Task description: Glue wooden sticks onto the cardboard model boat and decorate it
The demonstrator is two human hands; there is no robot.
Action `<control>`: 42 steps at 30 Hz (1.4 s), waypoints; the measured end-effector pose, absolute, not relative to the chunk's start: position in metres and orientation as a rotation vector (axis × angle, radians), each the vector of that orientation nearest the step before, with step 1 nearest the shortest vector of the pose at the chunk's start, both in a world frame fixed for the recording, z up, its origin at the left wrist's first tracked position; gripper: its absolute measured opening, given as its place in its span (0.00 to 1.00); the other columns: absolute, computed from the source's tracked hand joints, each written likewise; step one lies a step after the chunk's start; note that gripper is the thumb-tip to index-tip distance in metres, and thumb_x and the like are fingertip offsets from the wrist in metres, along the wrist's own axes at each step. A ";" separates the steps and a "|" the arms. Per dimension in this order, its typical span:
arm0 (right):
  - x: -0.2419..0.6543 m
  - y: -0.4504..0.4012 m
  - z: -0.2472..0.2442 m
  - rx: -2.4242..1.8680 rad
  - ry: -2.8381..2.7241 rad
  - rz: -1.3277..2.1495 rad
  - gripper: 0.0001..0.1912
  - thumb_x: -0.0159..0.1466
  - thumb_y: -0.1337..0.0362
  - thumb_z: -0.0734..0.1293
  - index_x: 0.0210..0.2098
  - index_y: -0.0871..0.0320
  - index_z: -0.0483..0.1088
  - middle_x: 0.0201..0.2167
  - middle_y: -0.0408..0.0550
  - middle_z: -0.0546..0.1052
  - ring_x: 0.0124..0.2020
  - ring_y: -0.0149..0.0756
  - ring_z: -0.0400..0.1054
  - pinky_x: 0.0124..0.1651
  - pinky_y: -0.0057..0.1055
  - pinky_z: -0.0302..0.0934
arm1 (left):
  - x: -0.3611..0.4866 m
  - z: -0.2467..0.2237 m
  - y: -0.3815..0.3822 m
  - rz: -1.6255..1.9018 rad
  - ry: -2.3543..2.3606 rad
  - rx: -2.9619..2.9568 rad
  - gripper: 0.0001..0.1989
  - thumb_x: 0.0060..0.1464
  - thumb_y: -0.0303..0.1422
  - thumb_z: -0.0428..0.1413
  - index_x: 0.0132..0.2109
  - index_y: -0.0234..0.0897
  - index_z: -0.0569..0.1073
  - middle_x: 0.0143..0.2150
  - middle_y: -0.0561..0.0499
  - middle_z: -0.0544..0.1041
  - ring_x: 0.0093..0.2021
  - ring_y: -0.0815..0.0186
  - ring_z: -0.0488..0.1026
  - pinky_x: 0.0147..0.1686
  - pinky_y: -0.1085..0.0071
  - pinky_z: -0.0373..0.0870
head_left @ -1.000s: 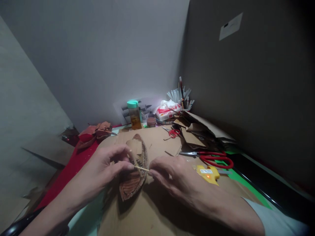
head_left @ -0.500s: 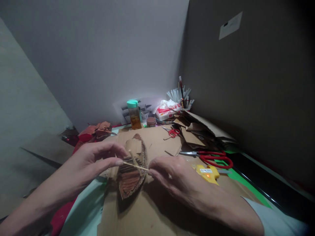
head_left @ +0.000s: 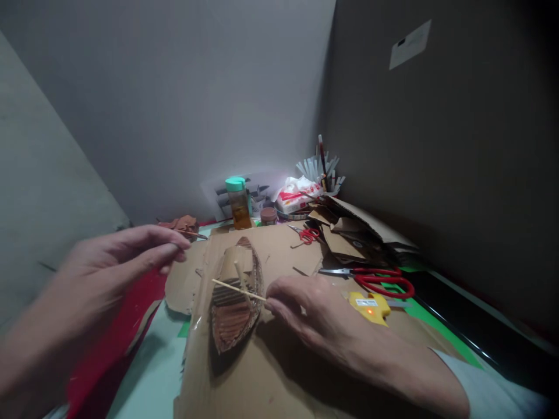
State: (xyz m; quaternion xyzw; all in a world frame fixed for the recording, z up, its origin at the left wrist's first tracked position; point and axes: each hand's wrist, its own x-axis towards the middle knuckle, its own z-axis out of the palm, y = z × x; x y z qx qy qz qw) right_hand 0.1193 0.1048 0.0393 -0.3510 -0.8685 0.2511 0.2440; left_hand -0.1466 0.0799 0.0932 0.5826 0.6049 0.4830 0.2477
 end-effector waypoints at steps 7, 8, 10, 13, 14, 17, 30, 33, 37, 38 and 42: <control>0.119 0.107 0.037 -0.927 -2.355 0.713 0.13 0.73 0.65 0.60 0.33 0.57 0.70 0.27 0.39 0.72 0.26 0.25 0.60 0.29 0.23 0.54 | -0.123 0.074 0.093 0.987 1.480 2.038 0.11 0.62 0.47 0.55 0.46 0.57 0.80 0.50 0.59 0.80 0.54 0.60 0.71 0.55 0.70 0.62; 0.120 0.107 0.037 -0.922 -2.348 0.707 0.13 0.73 0.65 0.60 0.33 0.57 0.70 0.27 0.39 0.72 0.26 0.25 0.60 0.29 0.23 0.53 | -0.121 0.071 0.094 0.947 1.480 2.092 0.12 0.61 0.47 0.56 0.50 0.60 0.78 0.52 0.60 0.78 0.54 0.60 0.71 0.54 0.70 0.62; 0.120 0.107 0.037 -0.923 -2.341 0.708 0.13 0.73 0.64 0.60 0.33 0.56 0.70 0.27 0.39 0.72 0.26 0.25 0.60 0.29 0.23 0.53 | -0.120 0.065 0.095 0.874 1.485 2.177 0.16 0.59 0.44 0.59 0.55 0.65 0.74 0.55 0.62 0.76 0.54 0.61 0.70 0.54 0.69 0.61; 0.121 0.107 0.037 -0.954 -2.364 0.717 0.12 0.72 0.65 0.61 0.33 0.57 0.70 0.27 0.39 0.73 0.26 0.26 0.62 0.29 0.24 0.53 | -0.122 0.059 0.097 0.848 1.454 2.223 0.19 0.59 0.42 0.61 0.56 0.67 0.72 0.54 0.63 0.76 0.52 0.64 0.70 0.54 0.71 0.61; 0.121 0.107 0.037 -0.967 -2.373 0.718 0.12 0.72 0.65 0.61 0.33 0.57 0.71 0.27 0.40 0.73 0.27 0.26 0.62 0.30 0.24 0.54 | -0.123 0.058 0.097 0.853 1.438 2.218 0.17 0.60 0.42 0.60 0.55 0.68 0.72 0.53 0.64 0.77 0.52 0.65 0.71 0.54 0.72 0.61; 0.121 0.107 0.034 -0.976 -2.378 0.704 0.12 0.73 0.63 0.60 0.34 0.56 0.72 0.28 0.41 0.74 0.27 0.27 0.63 0.30 0.25 0.54 | -0.123 0.056 0.097 0.852 1.439 2.163 0.15 0.61 0.42 0.59 0.54 0.68 0.74 0.52 0.66 0.78 0.51 0.67 0.72 0.52 0.74 0.62; 0.119 0.109 0.034 -1.010 -2.404 0.684 0.14 0.73 0.61 0.60 0.35 0.56 0.73 0.28 0.43 0.75 0.28 0.29 0.64 0.30 0.26 0.53 | -0.122 0.055 0.096 0.892 1.466 2.087 0.16 0.59 0.40 0.61 0.54 0.62 0.77 0.49 0.61 0.81 0.46 0.64 0.75 0.51 0.72 0.67; 0.120 0.108 0.037 -1.021 -2.404 0.683 0.14 0.73 0.62 0.60 0.32 0.56 0.71 0.26 0.41 0.73 0.26 0.27 0.61 0.29 0.25 0.52 | -0.121 0.054 0.097 0.890 1.443 2.078 0.15 0.60 0.40 0.60 0.53 0.63 0.77 0.50 0.63 0.81 0.47 0.66 0.75 0.49 0.75 0.67; 0.122 0.109 0.036 -1.007 -2.391 0.705 0.13 0.73 0.62 0.60 0.33 0.56 0.70 0.27 0.40 0.73 0.26 0.26 0.61 0.29 0.23 0.52 | -0.121 0.054 0.095 0.882 1.441 2.073 0.15 0.60 0.40 0.60 0.54 0.62 0.76 0.48 0.64 0.82 0.45 0.67 0.76 0.46 0.76 0.68; 0.122 0.109 0.036 -1.007 -2.392 0.710 0.12 0.73 0.62 0.60 0.33 0.55 0.71 0.27 0.40 0.73 0.26 0.26 0.61 0.29 0.23 0.52 | -0.122 0.055 0.094 0.880 1.444 2.072 0.16 0.60 0.40 0.60 0.54 0.63 0.76 0.50 0.64 0.82 0.47 0.67 0.76 0.47 0.77 0.67; 0.122 0.108 0.036 -1.001 -2.398 0.725 0.13 0.73 0.64 0.61 0.32 0.56 0.69 0.27 0.39 0.73 0.26 0.26 0.61 0.29 0.24 0.52 | -0.119 0.059 0.093 0.893 1.455 2.109 0.14 0.60 0.42 0.59 0.52 0.68 0.76 0.55 0.69 0.79 0.57 0.67 0.72 0.55 0.78 0.63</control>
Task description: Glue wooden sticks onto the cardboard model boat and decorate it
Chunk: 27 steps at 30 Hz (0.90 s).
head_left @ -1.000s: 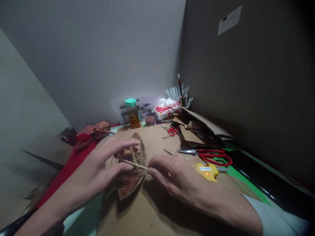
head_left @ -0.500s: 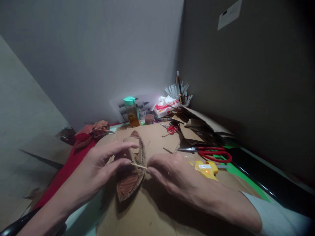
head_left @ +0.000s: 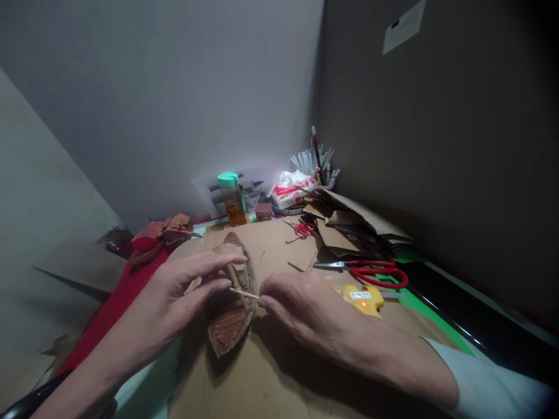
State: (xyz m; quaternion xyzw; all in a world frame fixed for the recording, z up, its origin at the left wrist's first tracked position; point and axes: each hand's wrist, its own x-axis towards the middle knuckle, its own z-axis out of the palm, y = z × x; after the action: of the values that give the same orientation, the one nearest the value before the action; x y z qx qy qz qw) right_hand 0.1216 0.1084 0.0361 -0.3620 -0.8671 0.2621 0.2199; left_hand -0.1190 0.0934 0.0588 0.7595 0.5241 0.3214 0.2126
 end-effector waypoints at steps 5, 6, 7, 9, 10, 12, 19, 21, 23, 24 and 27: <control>0.122 0.108 0.038 -1.016 -2.415 0.713 0.13 0.73 0.63 0.60 0.33 0.56 0.69 0.28 0.41 0.73 0.27 0.28 0.61 0.31 0.27 0.52 | -0.111 0.068 0.092 0.945 1.498 2.038 0.14 0.62 0.47 0.55 0.54 0.68 0.75 0.59 0.69 0.77 0.63 0.65 0.66 0.61 0.75 0.56; 0.121 0.108 0.038 -1.017 -2.417 0.721 0.14 0.73 0.63 0.60 0.32 0.56 0.69 0.28 0.41 0.74 0.27 0.27 0.61 0.31 0.27 0.52 | -0.109 0.069 0.091 0.992 1.530 1.985 0.16 0.61 0.48 0.55 0.55 0.65 0.75 0.59 0.66 0.77 0.64 0.64 0.66 0.61 0.74 0.56; 0.121 0.109 0.039 -1.021 -2.415 0.729 0.14 0.73 0.63 0.60 0.32 0.56 0.69 0.28 0.41 0.74 0.27 0.27 0.61 0.30 0.27 0.51 | -0.108 0.069 0.091 1.052 1.571 1.924 0.17 0.60 0.49 0.56 0.55 0.61 0.76 0.57 0.63 0.78 0.62 0.62 0.66 0.61 0.73 0.57; 0.121 0.110 0.039 -1.013 -2.407 0.746 0.14 0.73 0.63 0.60 0.32 0.56 0.69 0.27 0.41 0.74 0.26 0.27 0.61 0.30 0.27 0.52 | -0.108 0.066 0.089 1.181 1.656 1.787 0.18 0.58 0.51 0.57 0.51 0.52 0.79 0.50 0.56 0.80 0.54 0.60 0.70 0.55 0.72 0.62; 0.121 0.110 0.039 -1.008 -2.400 0.755 0.14 0.74 0.63 0.59 0.33 0.56 0.69 0.28 0.41 0.74 0.27 0.27 0.61 0.31 0.27 0.52 | -0.109 0.063 0.088 1.237 1.693 1.717 0.19 0.57 0.52 0.57 0.48 0.49 0.79 0.44 0.54 0.80 0.47 0.61 0.72 0.48 0.72 0.66; 0.122 0.110 0.039 -0.996 -2.382 0.783 0.13 0.74 0.62 0.59 0.34 0.56 0.70 0.29 0.42 0.74 0.27 0.28 0.62 0.31 0.27 0.53 | -0.113 0.056 0.084 1.272 1.744 1.596 0.20 0.56 0.54 0.57 0.43 0.44 0.76 0.35 0.55 0.76 0.33 0.65 0.69 0.32 0.73 0.65; 0.129 0.111 0.033 -0.930 -2.315 0.857 0.07 0.71 0.63 0.62 0.40 0.57 0.70 0.36 0.47 0.76 0.34 0.33 0.66 0.34 0.29 0.57 | -0.120 0.028 0.051 1.166 1.855 1.294 0.24 0.54 0.57 0.57 0.41 0.41 0.68 0.25 0.54 0.75 0.18 0.71 0.64 0.15 0.80 0.51; 0.128 0.112 0.030 -0.915 -2.303 0.853 0.06 0.70 0.64 0.62 0.41 0.58 0.70 0.38 0.49 0.76 0.35 0.34 0.66 0.35 0.30 0.58 | -0.115 0.021 0.044 1.165 1.815 1.235 0.25 0.53 0.56 0.58 0.43 0.41 0.65 0.27 0.51 0.78 0.16 0.70 0.66 0.13 0.81 0.50; 0.127 0.114 0.027 -0.904 -2.296 0.848 0.06 0.70 0.64 0.62 0.42 0.59 0.70 0.38 0.50 0.76 0.35 0.35 0.67 0.36 0.30 0.58 | -0.107 0.015 0.041 1.171 1.754 1.175 0.25 0.54 0.54 0.58 0.46 0.41 0.63 0.25 0.51 0.78 0.13 0.69 0.67 0.11 0.81 0.50; 0.126 0.115 0.026 -0.899 -2.296 0.847 0.06 0.70 0.64 0.62 0.43 0.59 0.69 0.38 0.50 0.76 0.35 0.36 0.67 0.36 0.30 0.59 | -0.104 0.012 0.041 1.171 1.723 1.143 0.26 0.54 0.54 0.58 0.48 0.41 0.62 0.22 0.52 0.77 0.11 0.69 0.66 0.11 0.81 0.50; 0.125 0.116 0.023 -0.899 -2.294 0.836 0.07 0.69 0.65 0.62 0.45 0.59 0.69 0.39 0.51 0.77 0.36 0.37 0.69 0.37 0.32 0.59 | -0.093 0.006 0.044 1.170 1.641 1.050 0.31 0.55 0.54 0.58 0.55 0.37 0.62 0.12 0.55 0.71 0.07 0.69 0.60 0.10 0.82 0.49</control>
State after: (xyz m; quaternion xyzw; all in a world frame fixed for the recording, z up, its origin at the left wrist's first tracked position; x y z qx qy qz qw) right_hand 0.1251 0.1159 0.0232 -0.3331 -0.8498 0.3096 0.2665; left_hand -0.0932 0.0440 0.0056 0.4191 0.6550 0.4672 0.4208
